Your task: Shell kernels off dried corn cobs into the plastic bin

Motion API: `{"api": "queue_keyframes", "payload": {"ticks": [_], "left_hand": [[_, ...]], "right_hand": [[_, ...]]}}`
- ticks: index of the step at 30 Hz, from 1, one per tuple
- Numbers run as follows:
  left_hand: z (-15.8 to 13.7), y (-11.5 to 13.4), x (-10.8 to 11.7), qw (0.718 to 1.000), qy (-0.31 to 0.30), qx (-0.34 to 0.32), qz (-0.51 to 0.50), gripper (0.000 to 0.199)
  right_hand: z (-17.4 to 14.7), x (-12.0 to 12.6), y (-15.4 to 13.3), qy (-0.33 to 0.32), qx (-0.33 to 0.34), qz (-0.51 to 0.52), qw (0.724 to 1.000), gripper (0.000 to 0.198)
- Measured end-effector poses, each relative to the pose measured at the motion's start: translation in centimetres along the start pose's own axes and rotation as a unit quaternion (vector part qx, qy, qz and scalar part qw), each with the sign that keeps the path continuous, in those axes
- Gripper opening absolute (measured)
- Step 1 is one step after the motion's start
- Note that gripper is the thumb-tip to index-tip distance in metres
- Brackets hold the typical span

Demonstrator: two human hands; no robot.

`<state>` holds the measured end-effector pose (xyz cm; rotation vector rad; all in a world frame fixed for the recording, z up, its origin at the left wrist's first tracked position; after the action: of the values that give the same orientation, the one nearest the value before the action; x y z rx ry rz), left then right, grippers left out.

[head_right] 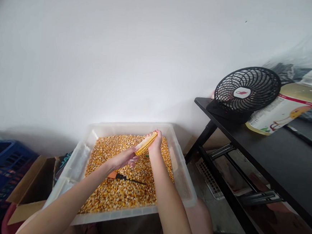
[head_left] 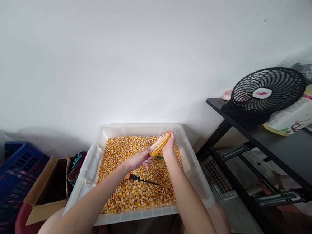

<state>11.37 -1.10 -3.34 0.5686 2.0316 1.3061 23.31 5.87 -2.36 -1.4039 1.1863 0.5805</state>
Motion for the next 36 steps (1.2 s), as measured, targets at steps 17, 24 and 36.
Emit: {"api": "queue_keyframes", "payload": {"ticks": [17,24,36], "left_hand": [[1.3,-1.4,0.3,0.994,0.009,-0.011,-0.104,0.028],[1.6,-1.2,1.4,0.997,0.073,0.013,0.025,0.056],[0.9,-0.8,1.4,0.988,0.109,0.015,0.107,0.062]], "right_hand": [[1.5,2.9,0.6,0.098,-0.029,0.042,0.994,0.027],[1.9,4.2,0.3,0.117,0.005,0.045,0.992,0.029],[1.2,4.0,1.0,0.141,0.013,0.077,0.987,0.026]]}}
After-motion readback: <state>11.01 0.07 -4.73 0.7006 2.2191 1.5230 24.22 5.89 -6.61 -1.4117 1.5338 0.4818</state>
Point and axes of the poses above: each hand's wrist, its own z-axis towards the middle knuckle, its own x-axis out of the back of the hand, y = z × x, the point moved 7 cm from there along z, towards the middle knuckle, and after that the axes turned 9 degrees about z, right-handed, at the moved point
